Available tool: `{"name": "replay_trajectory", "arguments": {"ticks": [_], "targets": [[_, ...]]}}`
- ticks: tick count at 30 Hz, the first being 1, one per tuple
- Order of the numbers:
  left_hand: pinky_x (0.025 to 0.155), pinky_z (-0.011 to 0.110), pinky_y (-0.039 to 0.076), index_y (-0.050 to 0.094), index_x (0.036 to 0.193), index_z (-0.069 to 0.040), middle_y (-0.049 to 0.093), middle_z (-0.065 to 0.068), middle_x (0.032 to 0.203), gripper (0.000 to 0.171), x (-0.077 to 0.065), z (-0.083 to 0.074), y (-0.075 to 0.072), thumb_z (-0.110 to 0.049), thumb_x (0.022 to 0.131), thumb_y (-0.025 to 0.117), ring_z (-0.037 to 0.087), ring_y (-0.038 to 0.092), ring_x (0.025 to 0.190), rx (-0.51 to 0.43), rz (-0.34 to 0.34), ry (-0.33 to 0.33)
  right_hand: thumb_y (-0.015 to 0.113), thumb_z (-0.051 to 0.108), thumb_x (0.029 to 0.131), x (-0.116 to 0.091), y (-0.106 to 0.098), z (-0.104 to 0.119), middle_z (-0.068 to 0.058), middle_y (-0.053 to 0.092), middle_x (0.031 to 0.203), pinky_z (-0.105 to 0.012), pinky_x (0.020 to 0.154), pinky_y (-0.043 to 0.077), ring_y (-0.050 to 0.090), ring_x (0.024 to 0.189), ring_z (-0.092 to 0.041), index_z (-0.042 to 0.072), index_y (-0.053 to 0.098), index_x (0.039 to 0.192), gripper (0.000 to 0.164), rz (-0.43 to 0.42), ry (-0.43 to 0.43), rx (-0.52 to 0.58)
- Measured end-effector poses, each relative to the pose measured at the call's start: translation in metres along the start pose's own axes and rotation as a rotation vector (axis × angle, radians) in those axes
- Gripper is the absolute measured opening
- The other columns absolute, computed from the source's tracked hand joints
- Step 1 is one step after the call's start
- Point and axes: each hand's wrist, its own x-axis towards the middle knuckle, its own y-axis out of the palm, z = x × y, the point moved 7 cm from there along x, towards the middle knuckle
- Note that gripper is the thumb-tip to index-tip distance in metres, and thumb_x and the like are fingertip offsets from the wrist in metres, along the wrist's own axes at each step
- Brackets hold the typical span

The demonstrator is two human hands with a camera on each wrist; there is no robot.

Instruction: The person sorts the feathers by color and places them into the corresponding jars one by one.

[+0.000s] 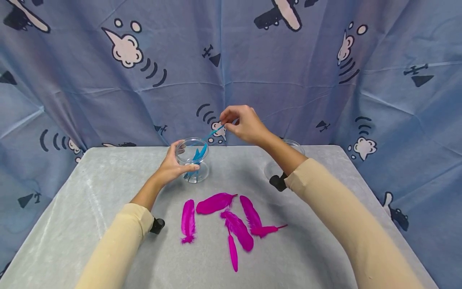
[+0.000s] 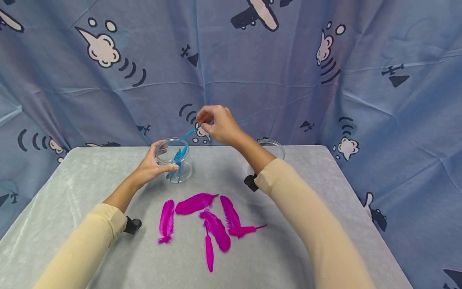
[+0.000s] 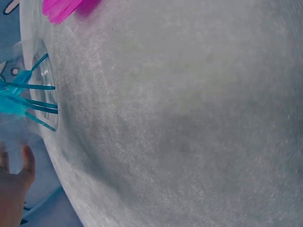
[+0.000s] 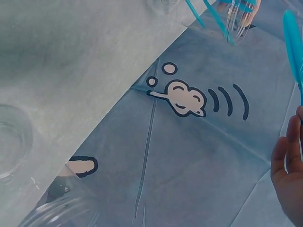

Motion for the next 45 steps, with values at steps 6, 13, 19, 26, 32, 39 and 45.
{"name": "replay_trajectory", "arguments": {"ticks": [6, 13, 19, 26, 32, 39, 45], "targets": [[0.116, 0.052, 0.028, 0.015, 0.156, -0.015, 0.028, 0.016, 0.157, 0.104, -0.002, -0.001, 0.0, -0.028, 0.08, 0.085, 0.03, 0.026, 0.146, -0.017, 0.001, 0.009, 0.067, -0.003, 0.091, 0.005, 0.005, -0.006, -0.011, 0.072, 0.097, -0.033, 0.081, 0.051, 0.066, 0.09, -0.02, 0.002, 0.071, 0.102, 0.012, -0.029, 0.039, -0.032], [0.116, 0.054, 0.025, 0.013, 0.157, -0.014, 0.027, 0.018, 0.158, 0.103, -0.003, -0.002, 0.001, -0.024, 0.082, 0.083, 0.032, 0.024, 0.147, -0.032, 0.005, 0.017, 0.067, -0.001, 0.092, 0.006, 0.022, -0.013, -0.01, 0.072, 0.098, -0.032, 0.082, 0.051, 0.065, 0.091, -0.019, 0.002, 0.07, 0.103, 0.012, -0.014, 0.068, -0.042], [0.116, 0.053, 0.027, 0.015, 0.156, -0.013, 0.029, 0.016, 0.157, 0.101, -0.001, 0.0, 0.0, -0.025, 0.082, 0.083, 0.031, 0.026, 0.146, -0.016, -0.006, 0.002, 0.067, -0.001, 0.092, 0.005, 0.038, -0.019, -0.008, 0.072, 0.099, -0.032, 0.083, 0.052, 0.065, 0.091, -0.018, 0.003, 0.071, 0.103, 0.012, -0.008, 0.083, -0.03], [0.115, 0.054, 0.027, 0.015, 0.156, -0.013, 0.028, 0.017, 0.157, 0.102, 0.001, 0.002, 0.001, -0.024, 0.082, 0.084, 0.032, 0.025, 0.146, -0.016, -0.005, 0.002, 0.067, -0.002, 0.092, 0.004, 0.054, -0.022, -0.008, 0.072, 0.096, -0.03, 0.082, 0.053, 0.067, 0.09, -0.018, 0.003, 0.07, 0.102, 0.012, -0.014, 0.086, -0.006], [0.115, 0.052, 0.028, 0.015, 0.156, -0.016, 0.028, 0.014, 0.157, 0.103, 0.001, 0.002, 0.001, -0.026, 0.081, 0.084, 0.03, 0.025, 0.146, -0.01, -0.006, -0.006, 0.066, -0.001, 0.093, 0.002, 0.068, -0.024, -0.007, 0.072, 0.098, -0.029, 0.085, 0.054, 0.067, 0.093, -0.018, 0.003, 0.07, 0.103, 0.012, 0.002, 0.103, 0.005], [0.115, 0.055, 0.028, 0.013, 0.156, -0.015, 0.027, 0.016, 0.157, 0.102, 0.001, 0.003, 0.001, -0.025, 0.083, 0.083, 0.032, 0.025, 0.146, -0.007, -0.005, -0.01, 0.066, -0.002, 0.093, 0.0, 0.081, -0.027, -0.009, 0.071, 0.097, -0.029, 0.082, 0.055, 0.067, 0.091, -0.019, -0.001, 0.07, 0.104, 0.012, 0.012, 0.097, 0.048], [0.114, 0.056, 0.029, 0.011, 0.157, -0.016, 0.025, 0.016, 0.158, 0.102, 0.001, 0.002, 0.002, -0.026, 0.084, 0.082, 0.032, 0.023, 0.147, -0.013, 0.008, -0.018, 0.065, -0.001, 0.094, -0.001, 0.091, -0.029, -0.012, 0.073, 0.099, -0.029, 0.08, 0.055, 0.068, 0.092, -0.02, 0.0, 0.07, 0.104, 0.011, 0.048, 0.099, 0.054]]}}
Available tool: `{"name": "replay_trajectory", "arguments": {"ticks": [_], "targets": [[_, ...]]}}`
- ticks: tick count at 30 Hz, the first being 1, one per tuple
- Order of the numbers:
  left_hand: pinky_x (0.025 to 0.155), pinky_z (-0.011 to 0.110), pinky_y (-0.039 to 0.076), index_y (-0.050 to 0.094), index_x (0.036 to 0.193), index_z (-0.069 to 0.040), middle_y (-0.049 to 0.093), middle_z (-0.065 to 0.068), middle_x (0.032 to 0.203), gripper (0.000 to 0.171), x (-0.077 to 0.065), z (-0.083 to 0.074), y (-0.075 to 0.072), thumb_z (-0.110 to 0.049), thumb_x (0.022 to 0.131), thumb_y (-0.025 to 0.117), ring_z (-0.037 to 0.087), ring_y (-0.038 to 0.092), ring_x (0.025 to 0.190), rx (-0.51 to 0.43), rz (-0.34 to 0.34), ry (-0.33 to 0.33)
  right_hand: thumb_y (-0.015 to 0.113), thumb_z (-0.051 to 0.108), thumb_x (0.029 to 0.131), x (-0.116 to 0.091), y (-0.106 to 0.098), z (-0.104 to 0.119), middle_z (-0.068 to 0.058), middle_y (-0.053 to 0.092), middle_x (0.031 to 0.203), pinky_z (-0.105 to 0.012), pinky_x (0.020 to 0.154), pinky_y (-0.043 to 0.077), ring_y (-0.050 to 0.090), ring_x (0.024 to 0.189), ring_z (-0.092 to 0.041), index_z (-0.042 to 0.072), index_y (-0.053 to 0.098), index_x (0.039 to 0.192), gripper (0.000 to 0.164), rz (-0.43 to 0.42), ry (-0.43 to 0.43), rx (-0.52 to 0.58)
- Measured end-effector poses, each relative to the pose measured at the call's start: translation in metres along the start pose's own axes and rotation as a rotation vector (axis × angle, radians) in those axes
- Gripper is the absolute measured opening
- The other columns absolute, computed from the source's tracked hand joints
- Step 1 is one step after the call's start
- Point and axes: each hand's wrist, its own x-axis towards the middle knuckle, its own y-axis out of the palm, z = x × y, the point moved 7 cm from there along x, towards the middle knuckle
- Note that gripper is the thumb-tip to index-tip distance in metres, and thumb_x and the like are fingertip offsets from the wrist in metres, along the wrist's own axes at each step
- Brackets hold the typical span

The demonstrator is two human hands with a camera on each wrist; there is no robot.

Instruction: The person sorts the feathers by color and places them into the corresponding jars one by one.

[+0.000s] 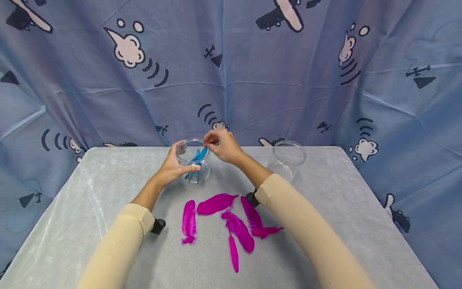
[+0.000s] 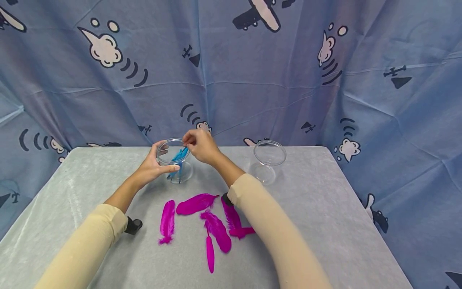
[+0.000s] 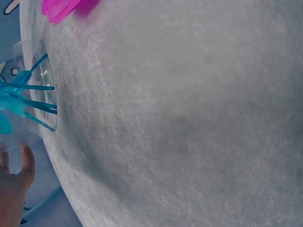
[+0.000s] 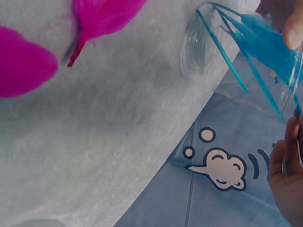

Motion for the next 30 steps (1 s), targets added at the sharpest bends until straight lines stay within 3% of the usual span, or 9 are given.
{"name": "replay_trajectory", "arguments": {"ticks": [4, 11, 19, 24, 30], "targets": [[0.115, 0.057, 0.027, 0.01, 0.157, -0.014, 0.022, 0.019, 0.159, 0.102, -0.002, -0.005, 0.0, -0.022, 0.085, 0.081, 0.034, 0.021, 0.148, -0.022, 0.013, -0.008, 0.063, -0.001, 0.095, 0.0, 0.004, 0.002, -0.012, 0.074, 0.099, -0.03, 0.081, 0.054, 0.068, 0.094, -0.02, -0.001, 0.07, 0.104, 0.011, 0.014, -0.013, -0.014], [0.113, 0.058, 0.03, 0.009, 0.156, -0.004, 0.02, 0.026, 0.158, 0.097, -0.02, -0.038, -0.001, -0.014, 0.087, 0.077, 0.039, 0.02, 0.147, -0.032, 0.041, -0.004, 0.062, -0.001, 0.096, 0.001, 0.007, 0.005, -0.007, 0.075, 0.095, -0.029, 0.082, 0.053, 0.068, 0.092, -0.018, 0.002, 0.071, 0.1, 0.01, 0.029, -0.035, -0.052], [0.115, 0.055, 0.029, 0.01, 0.157, -0.014, 0.024, 0.017, 0.158, 0.104, 0.0, 0.001, 0.0, -0.027, 0.084, 0.082, 0.032, 0.023, 0.147, -0.01, 0.006, 0.012, 0.06, -0.001, 0.097, -0.001, 0.013, 0.007, -0.007, 0.074, 0.095, -0.036, 0.092, 0.053, 0.067, 0.093, -0.018, 0.003, 0.07, 0.1, 0.012, 0.072, -0.026, -0.088], [0.116, 0.056, 0.026, 0.01, 0.157, -0.012, 0.023, 0.019, 0.158, 0.102, -0.002, -0.004, 0.001, -0.022, 0.084, 0.081, 0.034, 0.021, 0.147, -0.027, 0.013, -0.005, 0.056, -0.001, 0.097, -0.006, 0.006, 0.008, -0.01, 0.071, 0.111, -0.036, 0.094, 0.052, 0.065, 0.102, -0.022, 0.002, 0.067, 0.115, 0.021, 0.078, -0.035, -0.101], [0.117, 0.056, 0.022, 0.012, 0.157, -0.009, 0.023, 0.022, 0.158, 0.101, -0.005, -0.011, -0.001, -0.017, 0.084, 0.081, 0.036, 0.021, 0.147, -0.027, 0.012, 0.006, 0.06, 0.008, 0.098, -0.018, -0.027, 0.009, -0.011, 0.059, 0.136, -0.043, 0.093, 0.052, 0.061, 0.114, -0.026, 0.007, 0.055, 0.135, 0.038, 0.06, -0.051, -0.11]]}}
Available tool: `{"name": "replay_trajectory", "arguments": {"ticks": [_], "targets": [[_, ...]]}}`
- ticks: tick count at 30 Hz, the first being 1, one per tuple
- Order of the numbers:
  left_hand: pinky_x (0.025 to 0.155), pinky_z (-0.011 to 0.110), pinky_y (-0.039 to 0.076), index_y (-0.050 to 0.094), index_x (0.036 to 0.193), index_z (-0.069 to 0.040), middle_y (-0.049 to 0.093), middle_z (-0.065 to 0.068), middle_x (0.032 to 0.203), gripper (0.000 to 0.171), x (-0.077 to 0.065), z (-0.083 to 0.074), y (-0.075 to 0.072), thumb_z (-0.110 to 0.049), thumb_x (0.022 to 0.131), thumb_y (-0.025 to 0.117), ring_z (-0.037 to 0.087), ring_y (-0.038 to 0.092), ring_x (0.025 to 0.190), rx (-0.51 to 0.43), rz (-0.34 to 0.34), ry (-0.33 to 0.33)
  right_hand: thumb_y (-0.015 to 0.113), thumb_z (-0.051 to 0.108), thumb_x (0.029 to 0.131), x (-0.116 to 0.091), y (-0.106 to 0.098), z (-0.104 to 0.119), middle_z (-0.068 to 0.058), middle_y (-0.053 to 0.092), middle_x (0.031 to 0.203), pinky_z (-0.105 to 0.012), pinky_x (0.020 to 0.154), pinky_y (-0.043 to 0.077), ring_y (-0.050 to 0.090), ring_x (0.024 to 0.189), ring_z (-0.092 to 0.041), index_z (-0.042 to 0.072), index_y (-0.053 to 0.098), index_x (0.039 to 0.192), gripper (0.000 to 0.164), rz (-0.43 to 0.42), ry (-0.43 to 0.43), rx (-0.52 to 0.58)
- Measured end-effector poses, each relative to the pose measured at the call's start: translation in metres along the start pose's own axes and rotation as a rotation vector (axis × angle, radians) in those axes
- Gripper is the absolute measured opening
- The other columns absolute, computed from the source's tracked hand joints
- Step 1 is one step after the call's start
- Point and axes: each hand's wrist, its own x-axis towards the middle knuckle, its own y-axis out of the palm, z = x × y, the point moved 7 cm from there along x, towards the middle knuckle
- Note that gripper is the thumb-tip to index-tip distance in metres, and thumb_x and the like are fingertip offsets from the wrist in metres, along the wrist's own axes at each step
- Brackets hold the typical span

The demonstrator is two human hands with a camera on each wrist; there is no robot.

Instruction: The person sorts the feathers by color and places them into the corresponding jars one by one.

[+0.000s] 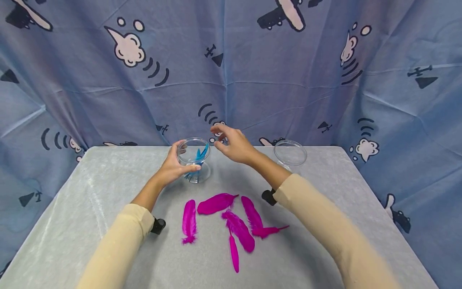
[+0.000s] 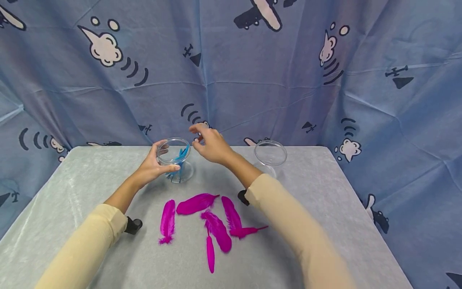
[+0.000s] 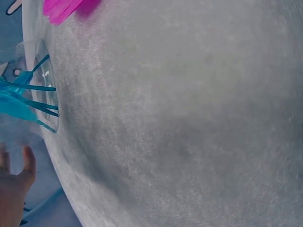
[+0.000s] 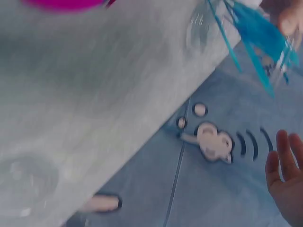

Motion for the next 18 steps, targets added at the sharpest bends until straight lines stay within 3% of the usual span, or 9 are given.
{"name": "replay_trajectory", "arguments": {"ticks": [8, 14, 18], "targets": [[0.117, 0.053, 0.025, 0.014, 0.156, -0.013, 0.027, 0.016, 0.157, 0.105, 0.003, 0.008, -0.004, -0.028, 0.081, 0.085, 0.031, 0.025, 0.146, 0.055, -0.022, 0.036, 0.066, 0.028, 0.096, -0.039, -0.061, -0.031, -0.007, 0.04, 0.154, -0.052, 0.101, 0.045, 0.039, 0.14, -0.027, 0.014, 0.038, 0.151, 0.064, -0.052, 0.055, -0.105], [0.117, 0.053, 0.025, 0.015, 0.156, -0.012, 0.027, 0.019, 0.157, 0.106, 0.004, 0.006, -0.005, -0.025, 0.079, 0.086, 0.033, 0.025, 0.146, 0.053, -0.019, 0.038, 0.065, 0.04, 0.095, -0.07, -0.097, -0.075, -0.009, 0.023, 0.163, -0.064, 0.114, 0.021, 0.021, 0.149, -0.033, 0.018, 0.023, 0.158, 0.079, -0.124, 0.159, -0.133], [0.116, 0.055, 0.026, 0.013, 0.157, -0.012, 0.026, 0.019, 0.158, 0.108, 0.004, 0.005, -0.003, -0.025, 0.079, 0.086, 0.035, 0.024, 0.146, 0.083, -0.008, 0.024, 0.068, 0.047, 0.091, -0.093, -0.108, -0.107, -0.012, 0.017, 0.164, -0.064, 0.116, 0.006, 0.015, 0.15, -0.036, 0.016, 0.017, 0.159, 0.091, -0.168, 0.247, -0.167]]}}
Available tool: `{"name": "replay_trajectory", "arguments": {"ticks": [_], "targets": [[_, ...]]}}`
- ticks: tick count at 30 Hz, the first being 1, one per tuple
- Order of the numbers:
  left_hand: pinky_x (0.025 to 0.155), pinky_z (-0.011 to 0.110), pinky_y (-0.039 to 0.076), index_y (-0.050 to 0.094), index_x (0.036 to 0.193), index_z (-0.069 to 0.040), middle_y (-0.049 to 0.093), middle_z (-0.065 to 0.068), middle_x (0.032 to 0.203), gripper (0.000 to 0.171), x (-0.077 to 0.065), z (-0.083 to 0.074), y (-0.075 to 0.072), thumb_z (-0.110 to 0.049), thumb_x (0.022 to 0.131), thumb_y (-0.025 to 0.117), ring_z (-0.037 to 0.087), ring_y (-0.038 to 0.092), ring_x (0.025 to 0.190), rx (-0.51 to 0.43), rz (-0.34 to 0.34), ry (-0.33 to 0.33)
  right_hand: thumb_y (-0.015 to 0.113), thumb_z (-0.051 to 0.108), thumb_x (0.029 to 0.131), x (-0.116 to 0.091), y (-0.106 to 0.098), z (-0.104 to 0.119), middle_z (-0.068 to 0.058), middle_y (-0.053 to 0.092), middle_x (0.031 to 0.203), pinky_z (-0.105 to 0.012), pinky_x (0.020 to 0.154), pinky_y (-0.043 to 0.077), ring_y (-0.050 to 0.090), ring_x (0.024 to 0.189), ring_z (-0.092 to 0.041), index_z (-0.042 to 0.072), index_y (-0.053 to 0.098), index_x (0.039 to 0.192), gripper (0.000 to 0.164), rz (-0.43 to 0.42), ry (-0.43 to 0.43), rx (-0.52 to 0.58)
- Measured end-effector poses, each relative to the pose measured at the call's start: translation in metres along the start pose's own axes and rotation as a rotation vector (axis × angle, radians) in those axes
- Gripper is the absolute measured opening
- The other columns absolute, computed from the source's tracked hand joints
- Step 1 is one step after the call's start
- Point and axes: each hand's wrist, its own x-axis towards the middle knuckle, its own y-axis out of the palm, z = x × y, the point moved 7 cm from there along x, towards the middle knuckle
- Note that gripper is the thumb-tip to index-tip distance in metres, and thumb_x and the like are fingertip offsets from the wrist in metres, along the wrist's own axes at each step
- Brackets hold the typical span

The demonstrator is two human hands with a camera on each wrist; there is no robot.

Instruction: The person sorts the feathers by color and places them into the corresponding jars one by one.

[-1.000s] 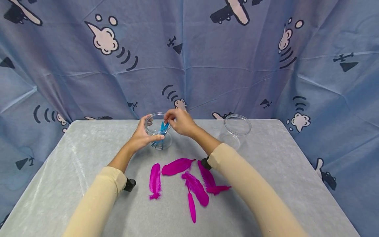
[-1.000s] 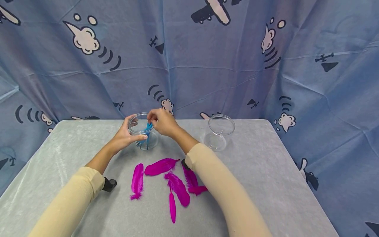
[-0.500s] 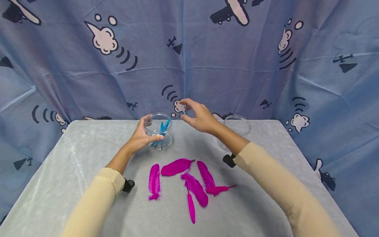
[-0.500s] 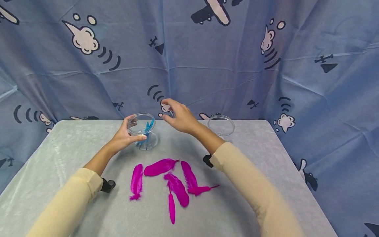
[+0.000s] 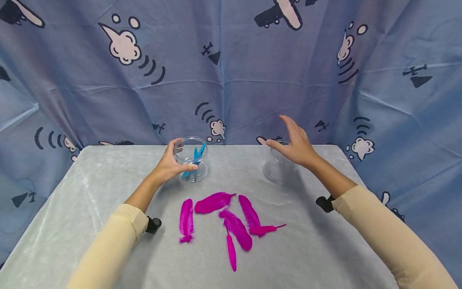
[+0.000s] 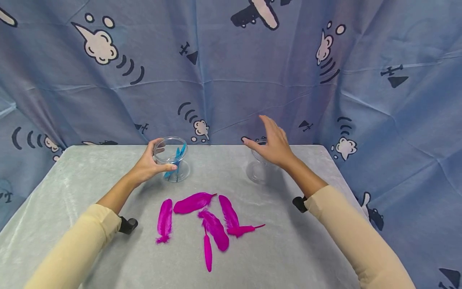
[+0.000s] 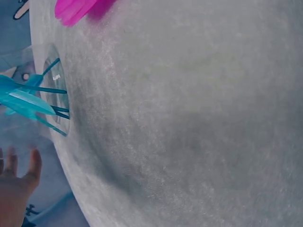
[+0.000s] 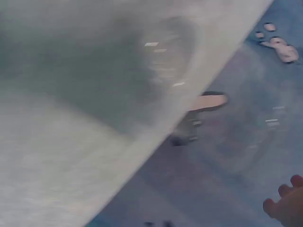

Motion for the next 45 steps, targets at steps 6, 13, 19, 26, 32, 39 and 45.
{"name": "replay_trajectory", "arguments": {"ticks": [6, 13, 19, 26, 32, 39, 45], "targets": [[0.113, 0.059, 0.03, 0.009, 0.158, -0.012, 0.025, 0.019, 0.159, 0.112, -0.001, -0.005, 0.002, -0.026, 0.078, 0.087, 0.036, 0.025, 0.147, 0.013, 0.012, 0.019, 0.075, 0.054, 0.083, -0.022, -0.002, -0.045, -0.009, 0.011, 0.166, -0.072, 0.111, 0.016, 0.014, 0.149, -0.041, 0.023, 0.005, 0.161, 0.109, -0.059, 0.14, 0.02], [0.111, 0.06, 0.031, 0.008, 0.158, -0.011, 0.024, 0.02, 0.159, 0.117, -0.002, -0.009, 0.002, -0.026, 0.075, 0.089, 0.038, 0.025, 0.146, 0.001, -0.008, 0.054, 0.086, 0.042, 0.076, -0.038, 0.005, -0.067, -0.016, 0.022, 0.162, -0.065, 0.112, 0.025, 0.023, 0.147, -0.037, 0.025, 0.003, 0.161, 0.12, -0.083, 0.15, 0.165], [0.113, 0.057, 0.03, 0.011, 0.159, -0.02, 0.02, 0.014, 0.16, 0.122, -0.009, -0.009, -0.007, -0.035, 0.069, 0.092, 0.034, 0.027, 0.145, 0.062, -0.09, 0.084, 0.087, 0.024, 0.078, -0.042, 0.013, -0.073, -0.02, 0.037, 0.153, -0.058, 0.111, 0.031, 0.036, 0.141, -0.036, 0.019, 0.009, 0.16, 0.113, -0.097, 0.087, 0.318], [0.097, 0.051, 0.044, 0.034, 0.15, -0.014, 0.043, 0.01, 0.141, 0.1, -0.031, -0.02, -0.028, -0.033, 0.071, 0.092, 0.028, 0.051, 0.121, 0.122, -0.283, 0.219, 0.084, 0.015, 0.081, -0.044, 0.02, -0.071, -0.02, 0.032, 0.155, -0.058, 0.113, 0.028, 0.034, 0.142, -0.037, 0.011, 0.01, 0.159, 0.107, -0.117, 0.117, 0.43], [0.07, 0.029, 0.051, 0.065, 0.107, -0.005, 0.062, 0.009, 0.088, 0.041, -0.051, -0.017, -0.034, -0.024, 0.078, 0.087, 0.024, 0.06, 0.078, 0.123, -0.267, 0.244, 0.081, 0.011, 0.083, -0.045, 0.022, -0.063, -0.022, 0.028, 0.157, -0.059, 0.115, 0.024, 0.031, 0.143, -0.04, 0.01, 0.007, 0.159, 0.106, -0.099, 0.139, 0.488], [0.071, 0.027, 0.054, 0.072, 0.108, 0.002, 0.071, 0.004, 0.088, 0.034, -0.058, 0.003, -0.008, -0.022, 0.085, 0.08, 0.018, 0.066, 0.079, 0.102, 0.146, 0.123, 0.084, 0.017, 0.081, -0.042, 0.028, -0.077, -0.017, 0.032, 0.156, -0.057, 0.115, 0.025, 0.034, 0.142, -0.036, 0.017, 0.01, 0.159, 0.108, -0.122, 0.145, 0.502], [0.085, 0.034, 0.055, 0.062, 0.127, 0.007, 0.07, 0.013, 0.112, 0.052, -0.064, 0.015, 0.015, -0.023, 0.087, 0.076, 0.022, 0.067, 0.098, 0.196, 0.443, 0.039, 0.084, 0.014, 0.081, -0.041, 0.031, -0.077, -0.014, 0.03, 0.158, -0.054, 0.117, 0.024, 0.032, 0.144, -0.033, 0.013, 0.01, 0.16, 0.109, -0.095, 0.148, 0.533]]}}
